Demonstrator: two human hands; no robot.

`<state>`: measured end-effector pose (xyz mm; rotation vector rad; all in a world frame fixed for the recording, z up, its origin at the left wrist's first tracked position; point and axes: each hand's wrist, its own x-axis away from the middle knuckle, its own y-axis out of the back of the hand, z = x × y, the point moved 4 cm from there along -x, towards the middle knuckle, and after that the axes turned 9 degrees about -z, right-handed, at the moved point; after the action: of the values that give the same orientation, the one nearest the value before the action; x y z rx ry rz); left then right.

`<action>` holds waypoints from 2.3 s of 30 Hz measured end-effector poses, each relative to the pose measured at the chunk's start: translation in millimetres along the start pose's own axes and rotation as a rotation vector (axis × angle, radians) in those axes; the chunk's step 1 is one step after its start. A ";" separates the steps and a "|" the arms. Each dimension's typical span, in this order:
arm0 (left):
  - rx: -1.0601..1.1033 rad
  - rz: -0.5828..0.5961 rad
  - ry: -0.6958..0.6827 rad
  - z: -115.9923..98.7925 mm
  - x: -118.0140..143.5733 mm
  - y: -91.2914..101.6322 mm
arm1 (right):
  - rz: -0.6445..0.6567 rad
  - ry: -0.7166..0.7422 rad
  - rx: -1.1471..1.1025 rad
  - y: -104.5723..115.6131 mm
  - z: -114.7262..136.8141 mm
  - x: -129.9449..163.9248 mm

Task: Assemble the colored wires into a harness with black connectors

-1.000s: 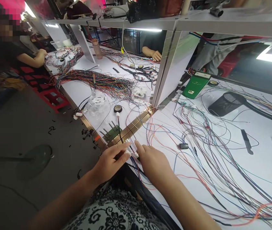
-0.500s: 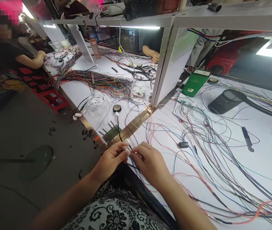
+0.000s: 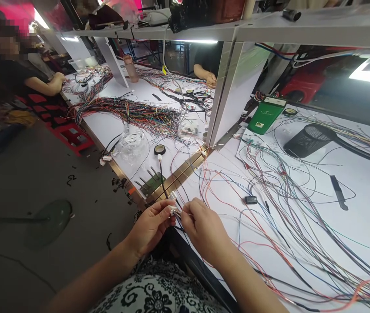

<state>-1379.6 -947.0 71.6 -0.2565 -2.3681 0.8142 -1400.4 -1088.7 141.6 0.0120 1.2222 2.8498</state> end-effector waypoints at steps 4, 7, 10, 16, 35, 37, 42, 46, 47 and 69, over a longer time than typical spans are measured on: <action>-0.251 -0.002 -0.208 -3.6 2.5 5.6 | 0.046 -0.098 -0.014 1.0 -2.8 0.2; -0.586 0.020 -0.512 -14.3 8.5 4.0 | 0.095 -0.164 -0.108 0.4 -5.0 0.4; -0.798 0.047 -0.811 -24.4 16.5 -3.1 | 0.146 -0.207 -0.234 -3.2 -4.6 1.9; -0.841 0.056 -0.855 -26.1 17.8 -6.1 | 0.071 -0.210 -0.165 -11.2 -4.9 6.5; -1.035 0.065 -0.625 -57.3 20.3 -6.5 | 0.041 0.020 -0.140 -6.5 33.0 10.2; -0.995 0.085 -0.597 -61.0 20.3 -8.6 | 0.024 0.090 -0.033 2.3 39.6 12.4; -0.741 0.081 -0.430 -63.9 20.7 -15.2 | 0.014 0.193 0.070 9.3 44.0 15.5; -0.487 0.152 -0.256 -58.7 22.1 -22.1 | -0.020 0.218 0.159 5.2 32.4 20.2; -0.439 0.167 -0.224 -56.8 22.0 -23.2 | -0.017 0.233 0.180 5.0 27.9 22.6; -0.534 0.091 -0.161 -64.9 8.0 -1.1 | 0.086 0.199 -0.040 0.7 31.5 2.2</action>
<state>-1346.3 -913.1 116.6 -0.5344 -2.7089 0.2295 -1401.9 -1066.3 163.8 -0.2309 1.2245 3.0102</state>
